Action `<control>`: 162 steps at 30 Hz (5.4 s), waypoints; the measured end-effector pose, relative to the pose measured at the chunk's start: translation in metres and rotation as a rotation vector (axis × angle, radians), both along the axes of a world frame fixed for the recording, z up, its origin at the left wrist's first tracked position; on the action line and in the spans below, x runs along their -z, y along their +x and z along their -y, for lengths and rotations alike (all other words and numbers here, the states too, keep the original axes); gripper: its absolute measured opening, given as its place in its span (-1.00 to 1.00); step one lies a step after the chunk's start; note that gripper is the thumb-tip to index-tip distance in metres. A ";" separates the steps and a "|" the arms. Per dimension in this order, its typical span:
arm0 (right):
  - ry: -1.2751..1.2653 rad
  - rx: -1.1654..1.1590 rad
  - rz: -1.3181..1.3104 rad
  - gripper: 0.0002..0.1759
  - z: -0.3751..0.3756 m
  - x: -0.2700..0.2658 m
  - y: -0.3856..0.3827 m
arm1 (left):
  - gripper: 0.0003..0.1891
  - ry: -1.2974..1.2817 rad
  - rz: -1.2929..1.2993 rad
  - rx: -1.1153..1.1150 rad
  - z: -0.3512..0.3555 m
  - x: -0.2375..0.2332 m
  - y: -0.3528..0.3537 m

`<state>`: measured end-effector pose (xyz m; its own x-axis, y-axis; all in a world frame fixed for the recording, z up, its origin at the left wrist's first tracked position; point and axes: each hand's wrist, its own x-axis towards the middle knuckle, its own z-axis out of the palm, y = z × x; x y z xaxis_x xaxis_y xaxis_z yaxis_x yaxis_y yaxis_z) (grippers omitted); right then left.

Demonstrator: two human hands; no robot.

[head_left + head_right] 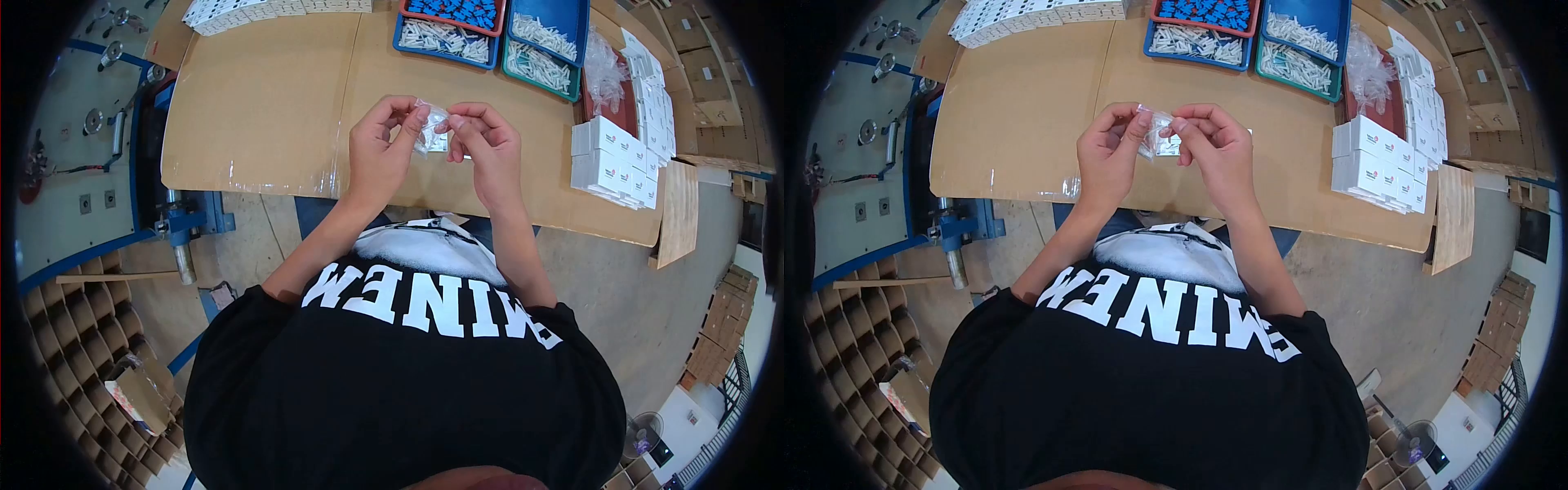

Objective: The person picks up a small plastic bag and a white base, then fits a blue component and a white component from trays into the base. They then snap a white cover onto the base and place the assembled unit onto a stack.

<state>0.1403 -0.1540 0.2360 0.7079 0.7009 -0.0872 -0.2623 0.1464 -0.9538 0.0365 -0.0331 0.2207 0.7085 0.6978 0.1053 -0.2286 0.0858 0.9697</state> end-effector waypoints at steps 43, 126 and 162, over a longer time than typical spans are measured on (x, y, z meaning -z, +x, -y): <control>-0.090 0.031 0.062 -0.89 -0.007 0.003 0.000 | -0.80 -0.151 0.046 0.070 -0.010 0.006 -0.003; -0.110 -0.016 0.050 -0.88 -0.008 0.016 0.000 | -0.81 -0.112 -0.009 0.169 -0.016 0.018 -0.003; -0.146 -0.260 0.319 -0.89 0.010 0.016 0.022 | -0.61 -0.611 -0.197 0.450 -0.028 0.041 -0.008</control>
<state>0.1626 -0.1643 0.2203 0.5172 0.8559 -0.0041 0.0383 -0.0279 -0.9989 0.0284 -0.0049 0.1795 0.9027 0.2331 -0.3617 0.1258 0.6609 0.7399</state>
